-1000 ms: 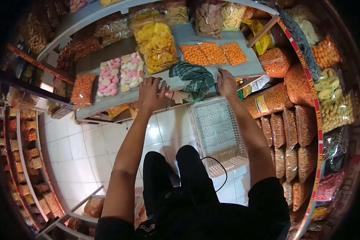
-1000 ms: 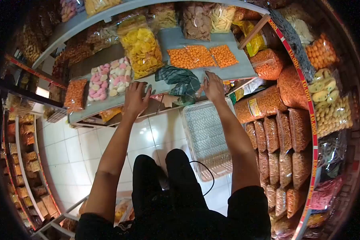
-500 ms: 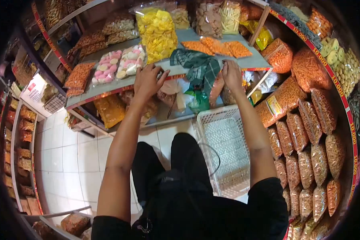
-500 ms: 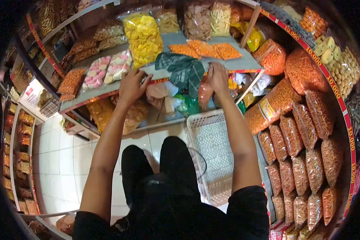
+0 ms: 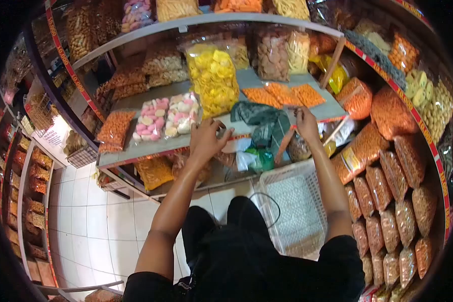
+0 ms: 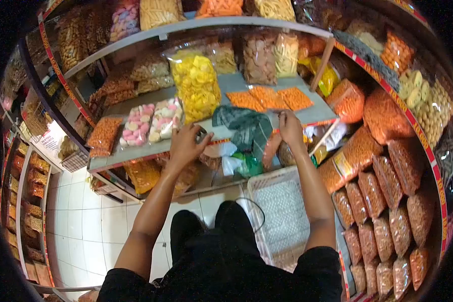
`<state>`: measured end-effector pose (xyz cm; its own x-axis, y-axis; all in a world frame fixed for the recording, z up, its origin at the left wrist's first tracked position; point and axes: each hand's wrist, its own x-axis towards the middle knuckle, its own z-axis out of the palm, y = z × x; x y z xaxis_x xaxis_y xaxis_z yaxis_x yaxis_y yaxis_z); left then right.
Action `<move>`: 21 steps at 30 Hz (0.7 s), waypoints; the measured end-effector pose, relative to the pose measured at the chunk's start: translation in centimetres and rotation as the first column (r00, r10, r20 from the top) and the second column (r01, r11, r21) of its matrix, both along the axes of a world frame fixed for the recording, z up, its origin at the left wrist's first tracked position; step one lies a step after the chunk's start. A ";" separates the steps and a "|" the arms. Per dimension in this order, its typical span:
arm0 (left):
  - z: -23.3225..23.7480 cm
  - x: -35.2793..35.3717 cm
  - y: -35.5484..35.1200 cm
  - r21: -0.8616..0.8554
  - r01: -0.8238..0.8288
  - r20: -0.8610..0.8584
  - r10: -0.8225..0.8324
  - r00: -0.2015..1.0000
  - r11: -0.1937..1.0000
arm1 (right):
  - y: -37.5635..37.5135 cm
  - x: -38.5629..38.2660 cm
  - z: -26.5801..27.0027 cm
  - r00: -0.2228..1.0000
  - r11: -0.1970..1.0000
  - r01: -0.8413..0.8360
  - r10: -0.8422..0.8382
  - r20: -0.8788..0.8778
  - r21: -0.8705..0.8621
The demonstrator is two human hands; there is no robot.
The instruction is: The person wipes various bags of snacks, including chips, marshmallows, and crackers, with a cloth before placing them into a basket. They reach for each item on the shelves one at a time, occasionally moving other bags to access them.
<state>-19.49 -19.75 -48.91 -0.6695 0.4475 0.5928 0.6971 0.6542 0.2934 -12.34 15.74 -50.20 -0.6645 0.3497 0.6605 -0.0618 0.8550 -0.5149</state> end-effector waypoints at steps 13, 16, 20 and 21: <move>7.4 -16.2 1.1 0.418 0.112 0.278 -0.244 0.929 0.902 | -10.9 -23.5 6.8 0.805 0.744 -0.480 0.584 0.104 -0.464; 6.3 -16.7 1.8 0.612 0.161 0.345 -0.445 0.827 0.774 | -12.7 -24.6 5.4 0.693 0.527 -0.601 0.718 -0.064 -0.601; 5.1 -16.9 2.0 0.606 0.212 0.131 -0.358 0.924 0.767 | -14.3 -18.5 9.9 0.791 0.693 -0.542 0.611 -0.011 -0.475; 5.7 -16.3 1.8 0.625 0.220 0.103 -0.358 0.928 0.749 | -14.7 -17.5 10.9 0.802 0.720 -0.547 0.597 -0.022 -0.427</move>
